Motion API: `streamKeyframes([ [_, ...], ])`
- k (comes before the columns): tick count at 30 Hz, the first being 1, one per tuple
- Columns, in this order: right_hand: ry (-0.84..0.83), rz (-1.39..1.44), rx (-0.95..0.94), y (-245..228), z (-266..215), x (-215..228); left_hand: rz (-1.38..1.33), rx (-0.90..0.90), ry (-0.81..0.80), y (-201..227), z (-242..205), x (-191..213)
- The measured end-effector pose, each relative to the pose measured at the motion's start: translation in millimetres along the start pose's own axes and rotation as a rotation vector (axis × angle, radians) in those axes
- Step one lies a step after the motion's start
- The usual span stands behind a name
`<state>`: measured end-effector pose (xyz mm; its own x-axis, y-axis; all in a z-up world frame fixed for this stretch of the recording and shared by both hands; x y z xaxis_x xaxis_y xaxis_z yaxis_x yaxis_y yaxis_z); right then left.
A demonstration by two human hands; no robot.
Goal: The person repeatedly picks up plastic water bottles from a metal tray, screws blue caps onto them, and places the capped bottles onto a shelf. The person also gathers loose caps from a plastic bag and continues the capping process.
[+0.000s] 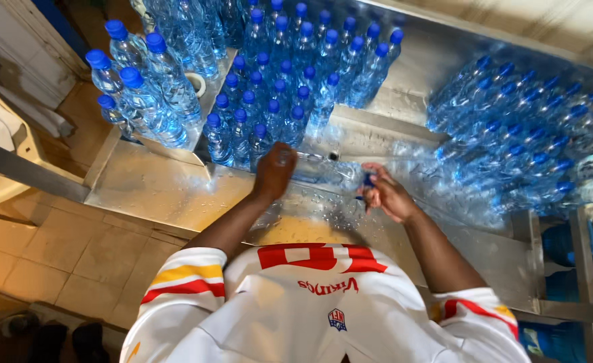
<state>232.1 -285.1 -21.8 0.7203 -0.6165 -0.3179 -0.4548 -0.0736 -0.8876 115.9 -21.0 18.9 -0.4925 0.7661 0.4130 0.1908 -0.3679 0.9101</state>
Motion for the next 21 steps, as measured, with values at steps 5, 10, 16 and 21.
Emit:
streamKeyframes([
  [5,0.243,-1.778,0.87,-93.0,-23.4,-23.1,-0.564,0.599,-0.216,-56.3,-20.8,-39.8],
  [10,0.39,-1.02,0.907,-89.9,-17.0,-3.0,-0.291,0.379,-0.198,-32.2,-14.2,-27.4],
  [16,0.453,-1.084,1.073,-121.7,-30.1,-16.8,-0.492,0.468,-0.158,-40.7,-11.0,-17.3],
  [21,0.472,-1.145,1.145,-112.2,-20.3,-31.0,-0.456,0.404,-0.11,-45.5,-13.0,-19.5],
])
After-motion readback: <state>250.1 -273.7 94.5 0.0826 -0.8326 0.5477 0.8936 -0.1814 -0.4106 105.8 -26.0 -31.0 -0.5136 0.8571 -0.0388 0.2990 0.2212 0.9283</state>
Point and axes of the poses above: each hand's wrist, its own z-axis towards the middle knuckle, its own x-axis out of the back of the hand, y = z × x, the point moved 10 cm from there along z, towards the middle knuckle
